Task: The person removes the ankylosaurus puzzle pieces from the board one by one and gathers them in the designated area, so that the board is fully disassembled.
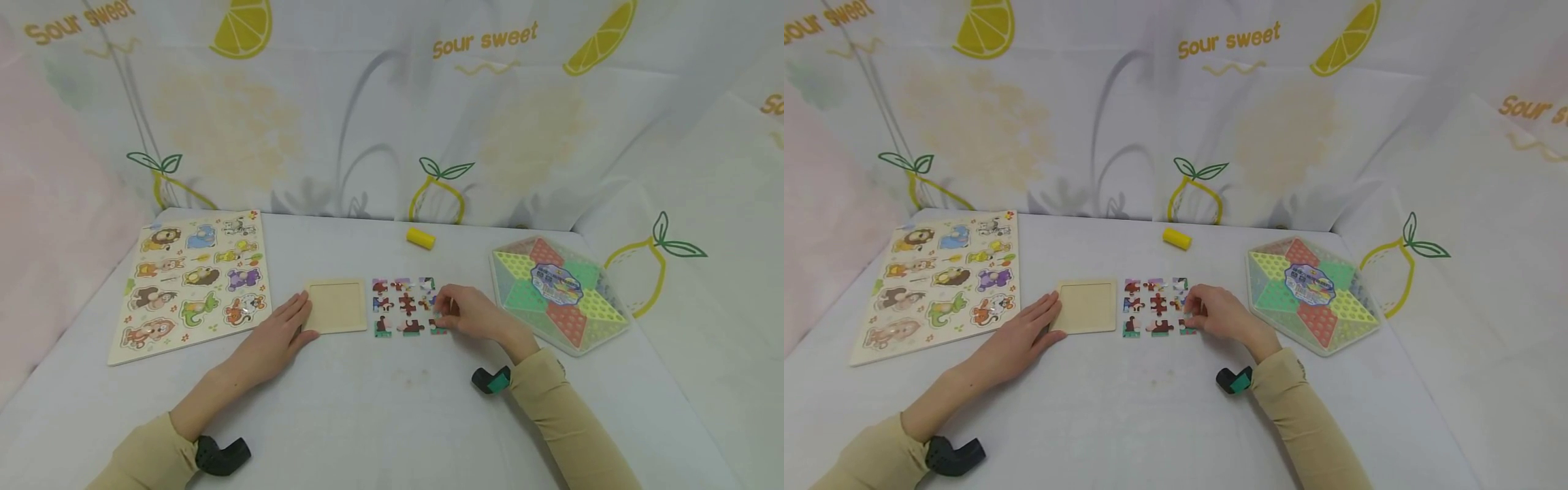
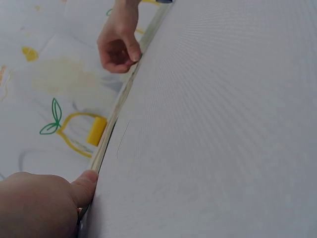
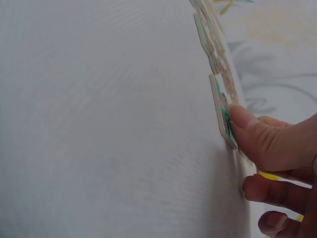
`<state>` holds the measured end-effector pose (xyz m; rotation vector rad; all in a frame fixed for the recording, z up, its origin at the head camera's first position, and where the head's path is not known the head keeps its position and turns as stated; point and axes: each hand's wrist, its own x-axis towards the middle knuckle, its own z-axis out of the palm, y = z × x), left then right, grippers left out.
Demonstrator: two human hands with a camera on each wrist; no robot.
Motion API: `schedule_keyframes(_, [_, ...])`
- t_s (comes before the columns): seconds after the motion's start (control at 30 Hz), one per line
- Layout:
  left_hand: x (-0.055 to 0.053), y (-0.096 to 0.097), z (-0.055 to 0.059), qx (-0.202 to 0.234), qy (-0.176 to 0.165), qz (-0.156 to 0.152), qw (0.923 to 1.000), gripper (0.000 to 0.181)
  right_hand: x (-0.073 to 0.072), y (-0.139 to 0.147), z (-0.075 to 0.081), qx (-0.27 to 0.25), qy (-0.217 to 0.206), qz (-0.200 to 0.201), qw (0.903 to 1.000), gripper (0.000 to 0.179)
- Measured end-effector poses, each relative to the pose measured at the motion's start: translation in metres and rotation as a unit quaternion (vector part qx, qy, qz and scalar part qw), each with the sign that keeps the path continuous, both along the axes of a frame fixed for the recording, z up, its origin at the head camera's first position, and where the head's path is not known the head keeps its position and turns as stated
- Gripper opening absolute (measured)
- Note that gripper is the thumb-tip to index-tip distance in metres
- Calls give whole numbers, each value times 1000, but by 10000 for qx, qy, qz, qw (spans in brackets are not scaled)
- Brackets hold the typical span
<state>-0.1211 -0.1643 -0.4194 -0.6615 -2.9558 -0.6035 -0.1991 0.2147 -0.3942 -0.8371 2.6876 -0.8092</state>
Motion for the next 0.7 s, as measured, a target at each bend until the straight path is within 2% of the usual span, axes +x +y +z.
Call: schedule_keyframes(0.7, [1, 0, 1, 63, 6, -36, 10000, 63, 1, 2, 3, 163, -18, -135, 9998, 12])
